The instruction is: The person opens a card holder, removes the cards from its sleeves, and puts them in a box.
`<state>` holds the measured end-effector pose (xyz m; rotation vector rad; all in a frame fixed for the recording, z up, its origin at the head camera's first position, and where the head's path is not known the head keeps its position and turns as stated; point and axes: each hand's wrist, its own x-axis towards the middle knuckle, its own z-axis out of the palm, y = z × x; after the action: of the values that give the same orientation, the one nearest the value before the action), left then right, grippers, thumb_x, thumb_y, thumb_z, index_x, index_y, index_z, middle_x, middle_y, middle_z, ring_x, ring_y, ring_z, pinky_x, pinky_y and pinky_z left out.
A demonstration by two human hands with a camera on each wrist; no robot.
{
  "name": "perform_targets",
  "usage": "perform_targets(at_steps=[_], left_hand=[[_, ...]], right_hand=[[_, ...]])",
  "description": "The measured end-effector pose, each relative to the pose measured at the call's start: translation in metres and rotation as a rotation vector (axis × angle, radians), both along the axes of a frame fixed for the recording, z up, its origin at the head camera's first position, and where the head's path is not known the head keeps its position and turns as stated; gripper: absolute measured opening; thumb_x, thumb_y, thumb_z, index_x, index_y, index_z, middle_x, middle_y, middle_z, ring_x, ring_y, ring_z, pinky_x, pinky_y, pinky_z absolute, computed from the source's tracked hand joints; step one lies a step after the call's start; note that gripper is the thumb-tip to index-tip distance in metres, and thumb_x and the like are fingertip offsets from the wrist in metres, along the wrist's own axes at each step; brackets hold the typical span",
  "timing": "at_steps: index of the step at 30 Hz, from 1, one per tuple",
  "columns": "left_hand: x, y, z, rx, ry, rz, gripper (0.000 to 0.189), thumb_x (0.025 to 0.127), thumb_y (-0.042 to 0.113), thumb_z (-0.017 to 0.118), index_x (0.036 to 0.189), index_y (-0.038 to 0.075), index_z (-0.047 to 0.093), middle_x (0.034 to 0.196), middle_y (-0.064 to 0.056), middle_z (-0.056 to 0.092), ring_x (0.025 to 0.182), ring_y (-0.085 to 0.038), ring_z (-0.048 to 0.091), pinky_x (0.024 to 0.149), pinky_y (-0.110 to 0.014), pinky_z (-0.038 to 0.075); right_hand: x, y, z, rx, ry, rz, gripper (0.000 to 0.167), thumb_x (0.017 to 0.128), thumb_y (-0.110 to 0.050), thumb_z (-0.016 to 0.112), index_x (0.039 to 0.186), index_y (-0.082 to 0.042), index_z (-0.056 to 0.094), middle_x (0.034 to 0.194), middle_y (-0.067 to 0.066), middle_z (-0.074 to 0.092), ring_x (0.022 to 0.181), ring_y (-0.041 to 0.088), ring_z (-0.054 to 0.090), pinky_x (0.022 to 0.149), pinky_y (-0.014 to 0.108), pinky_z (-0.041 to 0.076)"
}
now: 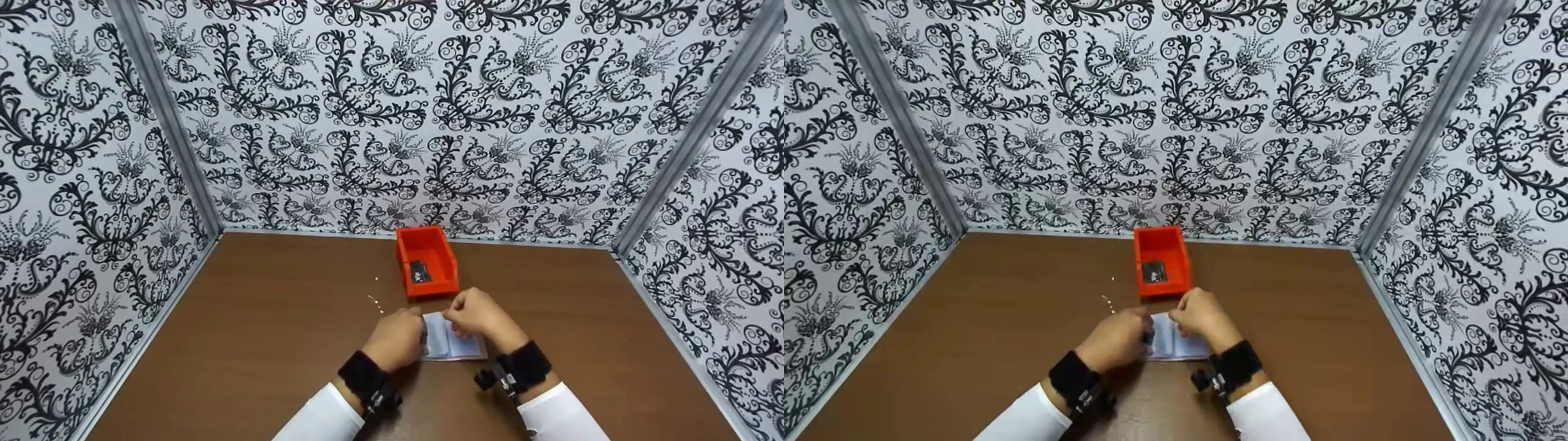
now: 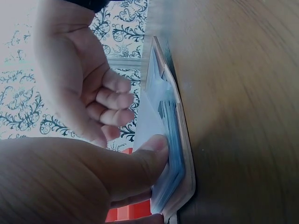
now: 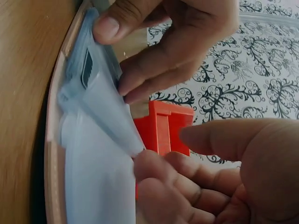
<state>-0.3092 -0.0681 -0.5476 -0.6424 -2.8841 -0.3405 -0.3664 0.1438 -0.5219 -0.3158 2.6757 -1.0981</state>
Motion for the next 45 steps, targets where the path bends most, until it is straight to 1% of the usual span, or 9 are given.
perform_targets(at_steps=[5,8,14,22,28,34,35,40,45], left_hand=[[0.0,0.0,-0.001,0.003,0.012,-0.005,0.025,0.079,0.032,0.102,0.08,0.017,0.082,0.104,0.0,0.073,0.096,-0.026,0.074,0.078,-0.043,0.064],[0.001,0.0,-0.001,0.01,0.008,-0.009,0.025,0.079,0.031,0.102,0.08,0.017,0.081,0.102,0.0,0.072,0.095,-0.026,0.074,0.077,-0.043,0.064],[-0.001,-0.001,-0.003,0.029,-0.016,-0.015,0.026,0.079,0.029,0.102,0.079,0.018,0.079,0.099,0.002,0.068,0.091,-0.024,0.071,0.074,-0.04,0.061],[-0.002,-0.005,-0.002,0.041,-0.033,-0.029,0.022,0.081,0.024,0.099,0.08,0.017,0.078,0.101,0.001,0.069,0.091,-0.023,0.069,0.077,-0.039,0.06],[-0.001,-0.007,0.001,0.023,-0.034,-0.057,0.013,0.084,0.016,0.094,0.086,0.016,0.081,0.103,-0.001,0.073,0.092,-0.025,0.07,0.076,-0.039,0.061],[0.001,-0.008,-0.001,0.001,0.039,-0.103,0.011,0.083,0.008,0.087,0.089,0.017,0.083,0.116,0.001,0.081,0.105,-0.024,0.075,0.085,-0.038,0.064],[0.001,-0.008,-0.001,0.0,0.048,-0.108,0.011,0.083,0.008,0.086,0.089,0.017,0.083,0.115,0.001,0.081,0.105,-0.024,0.076,0.085,-0.037,0.064],[0.001,-0.008,0.001,0.025,0.035,-0.098,0.012,0.083,0.009,0.088,0.086,0.017,0.081,0.104,0.001,0.078,0.098,-0.023,0.074,0.08,-0.038,0.063],[0.001,-0.006,0.002,0.029,0.017,-0.083,0.012,0.083,0.01,0.09,0.087,0.017,0.081,0.099,0.0,0.076,0.093,-0.024,0.073,0.075,-0.039,0.061]], right_hand=[[0.0,0.012,-0.005,0.074,0.013,0.105,0.015,0.094,-0.012,0.08,0.079,-0.008,0.079,0.065,0.004,0.075,0.053,0.009,0.065,0.052,0.023,0.052],[0.001,0.016,-0.008,0.072,-0.007,0.141,0.008,0.086,-0.004,0.079,0.079,-0.009,0.078,0.066,0.004,0.074,0.054,0.01,0.066,0.052,0.022,0.051],[0.001,0.018,-0.013,0.081,-0.024,0.14,0.015,0.079,0.002,0.086,0.081,-0.009,0.076,0.066,0.0,0.071,0.055,0.01,0.066,0.053,0.021,0.052],[-0.001,0.016,-0.013,0.086,-0.026,0.13,0.018,0.079,0.0,0.091,0.082,-0.009,0.075,0.07,0.001,0.072,0.058,0.011,0.068,0.055,0.023,0.055],[-0.002,0.016,-0.014,0.09,-0.026,0.126,0.019,0.079,-0.001,0.092,0.082,-0.009,0.074,0.07,0.001,0.073,0.059,0.011,0.067,0.055,0.023,0.054],[-0.004,0.018,-0.016,0.142,0.088,0.193,0.018,0.075,-0.004,0.093,0.077,-0.01,0.076,0.066,-0.008,0.067,0.06,0.008,0.059,0.058,0.023,0.046],[-0.005,0.018,-0.017,0.154,0.105,0.198,0.018,0.074,-0.005,0.093,0.076,-0.011,0.076,0.065,-0.009,0.067,0.06,0.008,0.058,0.058,0.023,0.045],[-0.006,0.019,-0.016,0.158,0.086,0.188,0.019,0.074,-0.006,0.093,0.077,-0.012,0.076,0.067,-0.007,0.068,0.061,0.009,0.059,0.059,0.023,0.046],[-0.005,0.02,-0.017,0.15,0.075,0.179,0.018,0.074,-0.007,0.094,0.078,-0.012,0.077,0.068,-0.006,0.069,0.061,0.009,0.06,0.059,0.023,0.046]])
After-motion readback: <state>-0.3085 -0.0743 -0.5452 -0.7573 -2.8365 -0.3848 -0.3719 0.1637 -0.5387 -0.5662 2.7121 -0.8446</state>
